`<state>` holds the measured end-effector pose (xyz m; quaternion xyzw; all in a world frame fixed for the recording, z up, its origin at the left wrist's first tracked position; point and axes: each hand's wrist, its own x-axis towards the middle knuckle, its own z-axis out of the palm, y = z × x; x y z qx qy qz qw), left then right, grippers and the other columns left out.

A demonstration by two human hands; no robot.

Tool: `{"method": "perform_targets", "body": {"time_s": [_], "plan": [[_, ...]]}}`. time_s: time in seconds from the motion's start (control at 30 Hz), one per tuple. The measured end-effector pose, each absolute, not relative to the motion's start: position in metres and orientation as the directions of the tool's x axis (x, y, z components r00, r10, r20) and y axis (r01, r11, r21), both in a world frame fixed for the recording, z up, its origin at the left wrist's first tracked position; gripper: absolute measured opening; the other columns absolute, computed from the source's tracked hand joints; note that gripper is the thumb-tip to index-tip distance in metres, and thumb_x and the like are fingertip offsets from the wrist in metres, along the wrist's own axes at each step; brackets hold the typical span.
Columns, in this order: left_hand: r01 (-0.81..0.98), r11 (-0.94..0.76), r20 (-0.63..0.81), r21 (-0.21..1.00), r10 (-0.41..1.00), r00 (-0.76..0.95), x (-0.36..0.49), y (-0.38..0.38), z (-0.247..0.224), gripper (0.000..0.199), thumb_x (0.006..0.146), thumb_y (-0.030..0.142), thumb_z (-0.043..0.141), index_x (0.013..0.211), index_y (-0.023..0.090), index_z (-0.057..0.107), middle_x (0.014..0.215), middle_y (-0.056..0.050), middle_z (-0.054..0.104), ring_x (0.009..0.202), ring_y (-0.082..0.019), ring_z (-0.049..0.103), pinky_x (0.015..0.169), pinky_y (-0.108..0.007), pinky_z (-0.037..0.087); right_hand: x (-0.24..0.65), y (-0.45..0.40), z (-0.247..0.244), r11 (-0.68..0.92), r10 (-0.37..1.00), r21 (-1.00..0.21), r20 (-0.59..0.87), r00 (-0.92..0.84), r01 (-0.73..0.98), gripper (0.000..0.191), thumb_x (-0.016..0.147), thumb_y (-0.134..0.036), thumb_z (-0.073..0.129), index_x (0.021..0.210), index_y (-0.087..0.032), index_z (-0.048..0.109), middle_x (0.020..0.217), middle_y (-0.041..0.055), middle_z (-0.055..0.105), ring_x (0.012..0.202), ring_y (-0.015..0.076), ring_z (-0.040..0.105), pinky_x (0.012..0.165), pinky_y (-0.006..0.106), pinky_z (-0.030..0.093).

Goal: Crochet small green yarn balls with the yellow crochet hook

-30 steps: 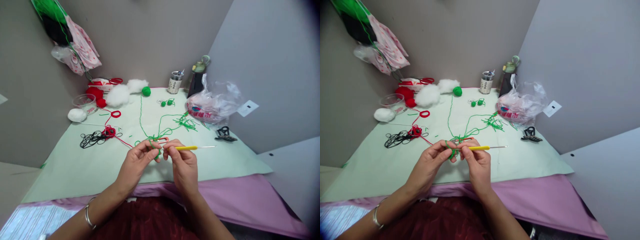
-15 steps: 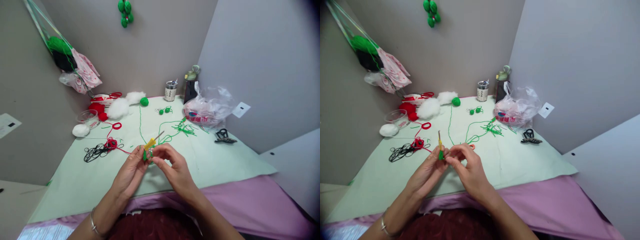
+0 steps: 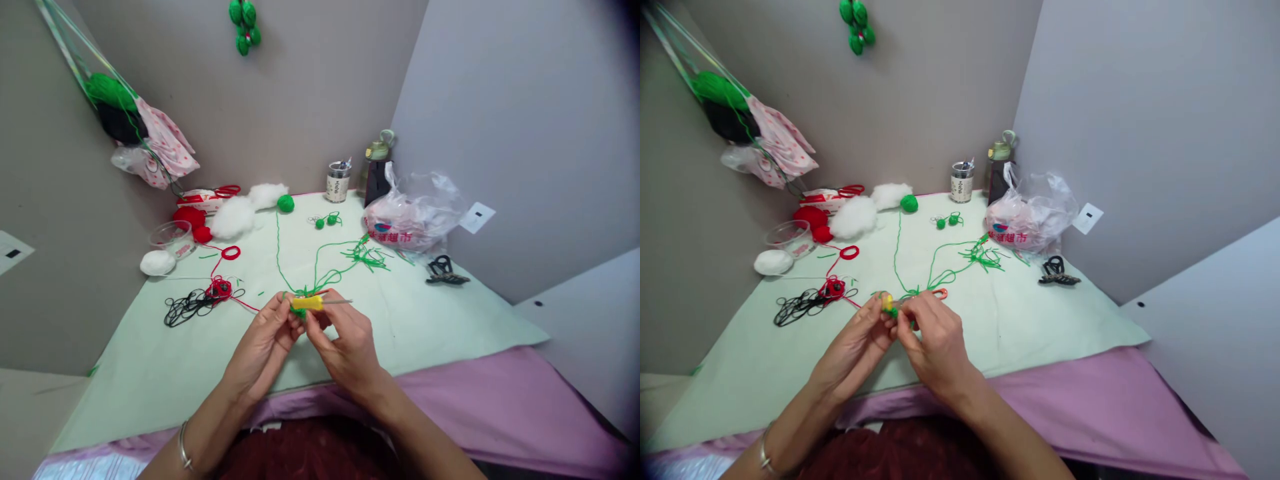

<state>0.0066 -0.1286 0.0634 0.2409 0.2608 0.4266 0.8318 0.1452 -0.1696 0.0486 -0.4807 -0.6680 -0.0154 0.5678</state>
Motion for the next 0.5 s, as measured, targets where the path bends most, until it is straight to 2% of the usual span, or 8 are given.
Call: {"method": "perform_targets", "body": {"time_s": [0.17, 0.33, 0.5], "plan": [[-0.603, 0.465, -0.244, 0.649, 0.877, 0.413, 0.009, -0.131, 0.065, 0.031, 0.076, 0.026, 0.093, 0.093, 0.017, 0.069, 0.095, 0.001, 0.069, 0.086, -0.010, 0.067, 0.079, -0.019, 0.057, 0.142, -0.168, 0.045, 0.577, 0.607, -0.490, 0.792, 0.059, 0.653, 0.016, 0.098, -0.008, 0.060, 0.104, -0.023, 0.062, 0.083, 0.0032, 0.071, 0.074, 0.0172, 0.066, 0.068, 0.030, 0.056], [-0.612, 0.387, -0.209, 0.690, 0.916, 0.342, 0.018, -0.136, 0.071, 0.031, 0.077, 0.030, 0.093, 0.088, 0.019, 0.067, 0.085, 0.004, 0.065, 0.076, -0.006, 0.063, 0.074, -0.014, 0.054, 0.136, -0.169, 0.044, 0.577, 0.607, -0.447, 0.795, 0.008, 0.683, 0.017, 0.100, -0.009, 0.056, 0.111, -0.022, 0.061, 0.083, 0.0037, 0.069, 0.074, 0.0182, 0.063, 0.067, 0.031, 0.055], [-0.583, 0.427, -0.246, 0.691, 0.898, 0.366, 0.021, -0.137, 0.070, 0.040, 0.069, 0.033, 0.097, 0.085, 0.017, 0.065, 0.083, 0.003, 0.064, 0.073, -0.008, 0.059, 0.065, -0.014, 0.051, 0.134, -0.171, 0.041, 0.564, 0.590, -0.419, 0.807, 0.008, 0.711, 0.018, 0.098, -0.006, 0.055, 0.108, -0.021, 0.060, 0.080, 0.0032, 0.065, 0.071, 0.0181, 0.061, 0.062, 0.030, 0.051]]}}
